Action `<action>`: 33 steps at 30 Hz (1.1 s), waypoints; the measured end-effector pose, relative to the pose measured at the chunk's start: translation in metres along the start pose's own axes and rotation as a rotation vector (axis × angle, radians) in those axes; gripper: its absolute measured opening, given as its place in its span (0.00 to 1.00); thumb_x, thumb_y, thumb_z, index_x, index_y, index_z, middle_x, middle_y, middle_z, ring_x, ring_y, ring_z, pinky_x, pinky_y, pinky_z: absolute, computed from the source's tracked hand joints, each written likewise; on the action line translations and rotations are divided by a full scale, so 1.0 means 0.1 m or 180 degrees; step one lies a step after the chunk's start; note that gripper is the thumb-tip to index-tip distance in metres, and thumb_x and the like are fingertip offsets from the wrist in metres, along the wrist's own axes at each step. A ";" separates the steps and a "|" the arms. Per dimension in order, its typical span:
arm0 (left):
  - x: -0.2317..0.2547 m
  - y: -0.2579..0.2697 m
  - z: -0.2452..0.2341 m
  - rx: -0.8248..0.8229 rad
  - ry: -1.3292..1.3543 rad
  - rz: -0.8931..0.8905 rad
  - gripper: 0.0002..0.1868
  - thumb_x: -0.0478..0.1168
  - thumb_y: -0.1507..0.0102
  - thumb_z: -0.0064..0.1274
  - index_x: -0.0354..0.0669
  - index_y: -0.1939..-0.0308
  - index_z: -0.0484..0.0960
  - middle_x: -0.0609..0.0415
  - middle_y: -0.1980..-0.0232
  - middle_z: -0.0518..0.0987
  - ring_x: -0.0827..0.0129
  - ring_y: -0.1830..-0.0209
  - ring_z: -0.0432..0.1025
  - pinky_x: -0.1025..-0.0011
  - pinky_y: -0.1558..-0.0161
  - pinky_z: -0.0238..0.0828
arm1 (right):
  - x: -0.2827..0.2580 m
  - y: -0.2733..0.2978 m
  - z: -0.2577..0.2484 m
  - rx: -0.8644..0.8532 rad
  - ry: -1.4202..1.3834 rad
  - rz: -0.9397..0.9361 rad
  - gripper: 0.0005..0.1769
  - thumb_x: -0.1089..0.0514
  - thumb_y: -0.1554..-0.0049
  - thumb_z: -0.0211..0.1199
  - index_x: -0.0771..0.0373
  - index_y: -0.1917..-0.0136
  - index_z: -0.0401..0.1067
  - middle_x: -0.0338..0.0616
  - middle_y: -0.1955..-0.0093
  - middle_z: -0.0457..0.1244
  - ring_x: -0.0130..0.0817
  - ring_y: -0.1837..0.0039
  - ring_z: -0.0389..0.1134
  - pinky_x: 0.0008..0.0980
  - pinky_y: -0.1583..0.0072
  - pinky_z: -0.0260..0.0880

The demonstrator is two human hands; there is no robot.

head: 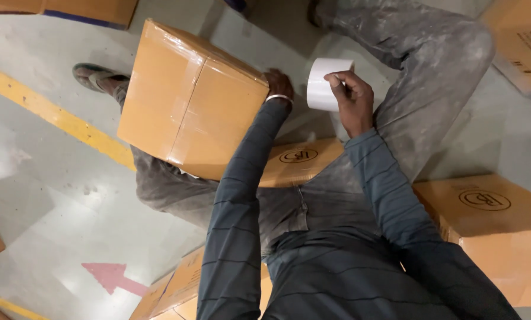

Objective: The recorder is sitting on the floor of a warehouse, assembling and taping cardboard boxes.

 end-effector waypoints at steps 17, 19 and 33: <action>-1.66 3.66 -0.22 0.3251 0.2037 -0.3650 0.59 0.60 0.37 0.66 0.28 0.20 0.47 0.27 0.18 0.47 0.39 0.17 0.42 0.51 0.22 0.41 | 0.12 -0.01 0.25 -0.0058 -0.0372 -0.0077 0.16 0.48 0.31 0.64 0.65 0.45 0.77 0.35 0.52 0.66 0.23 0.50 0.64 0.29 0.48 0.65; -1.64 3.62 -0.26 0.3282 0.2318 -0.3648 0.63 0.62 0.38 0.66 0.27 0.20 0.43 0.27 0.17 0.44 0.40 0.16 0.40 0.52 0.20 0.39 | 0.08 -0.15 0.35 -0.0064 -0.0131 -0.0013 0.15 0.48 0.32 0.63 0.63 0.45 0.77 0.34 0.51 0.67 0.23 0.51 0.66 0.28 0.49 0.69; -1.53 3.70 -0.48 0.3753 0.3444 -0.4007 0.74 0.57 0.51 0.76 0.22 0.22 0.39 0.30 0.22 0.58 0.46 0.21 0.56 0.62 0.24 0.51 | 1.63 -1.24 1.87 -0.1809 0.0610 -0.0107 0.11 0.53 0.30 0.59 0.62 0.50 0.73 0.42 0.49 0.70 0.35 0.43 0.69 0.38 0.37 0.69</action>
Point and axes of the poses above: each hand's wrist, its own y-axis away from the middle knuckle, its own z-axis out of the palm, x = y × z, the point moved 8 cm from there along -y, towards the middle knuckle
